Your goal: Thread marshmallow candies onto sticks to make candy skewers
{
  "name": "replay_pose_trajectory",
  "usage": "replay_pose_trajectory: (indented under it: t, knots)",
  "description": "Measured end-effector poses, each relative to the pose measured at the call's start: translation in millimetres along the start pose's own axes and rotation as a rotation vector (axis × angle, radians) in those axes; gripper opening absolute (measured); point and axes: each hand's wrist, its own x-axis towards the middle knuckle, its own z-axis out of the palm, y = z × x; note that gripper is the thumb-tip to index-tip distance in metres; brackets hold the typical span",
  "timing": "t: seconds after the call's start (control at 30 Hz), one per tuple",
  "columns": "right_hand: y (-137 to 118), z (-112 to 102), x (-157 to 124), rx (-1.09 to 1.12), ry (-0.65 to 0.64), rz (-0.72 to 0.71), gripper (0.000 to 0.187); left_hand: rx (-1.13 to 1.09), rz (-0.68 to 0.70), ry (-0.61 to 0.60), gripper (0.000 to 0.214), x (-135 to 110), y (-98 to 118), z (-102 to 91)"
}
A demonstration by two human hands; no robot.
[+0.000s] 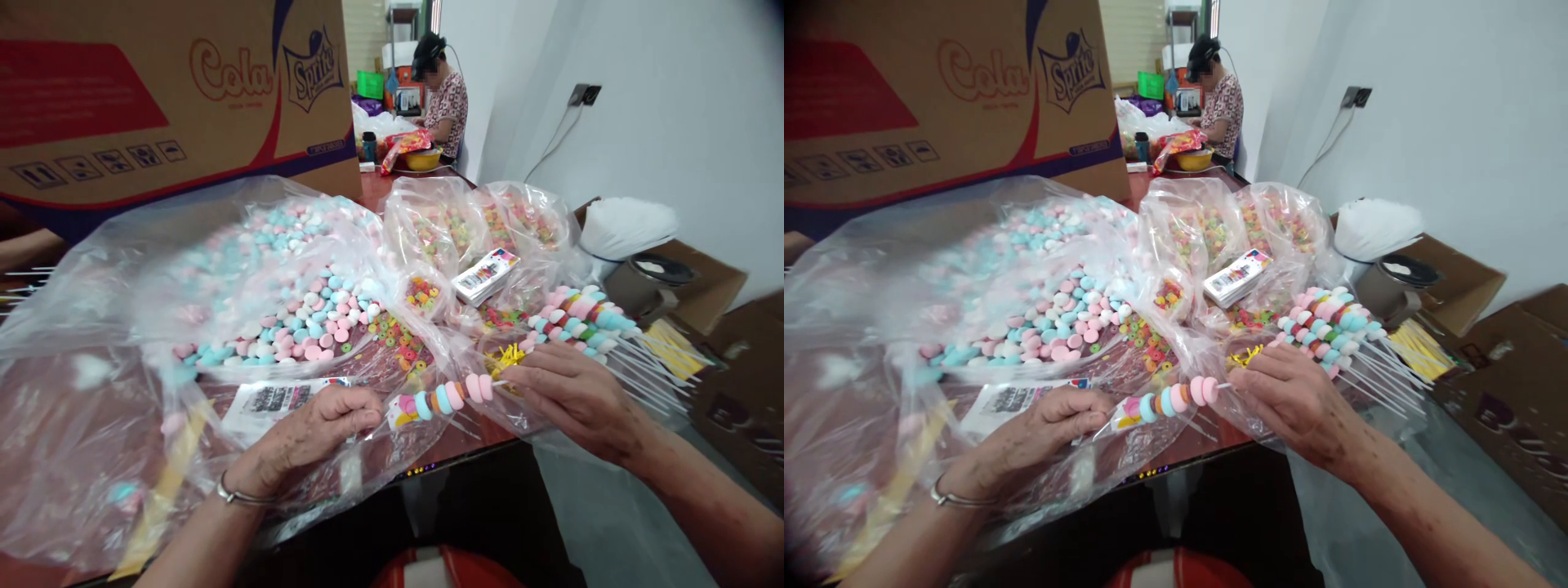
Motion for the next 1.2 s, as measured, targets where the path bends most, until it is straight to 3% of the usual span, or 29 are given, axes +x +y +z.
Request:
replay_pose_trajectory:
  t: [0.17,0.37,0.83,0.97,1.1,1.2]
  knots:
    - [-1.1,4.7,-3.2,0.066,-0.028,0.007,0.017,0.043,0.028,0.052,0.030,-1.6,7.1,0.2]
    - [-6.7,8.4,-3.2,0.062,-0.019,0.017,0.015,0.003,-0.035,-0.041,0.018,-2.2,11.9,1.0]
    - [-11.7,11.7,-1.0,0.193,-0.101,0.117,0.021,-0.035,0.029,-0.059,0.021,6.2,-3.9,-1.6]
    - [-10.3,16.2,-0.8,0.138,-0.052,0.073,0.021,0.133,0.074,-0.111,0.024,4.6,4.8,0.6]
    - [-11.3,16.6,1.2,0.111,-0.036,0.076,0.022,0.394,0.096,-0.051,0.026,-1.1,17.2,6.3]
    - [-13.8,14.4,3.0,0.084,-0.036,0.073,0.021,0.412,0.088,-0.035,0.026,-4.7,22.2,9.5]
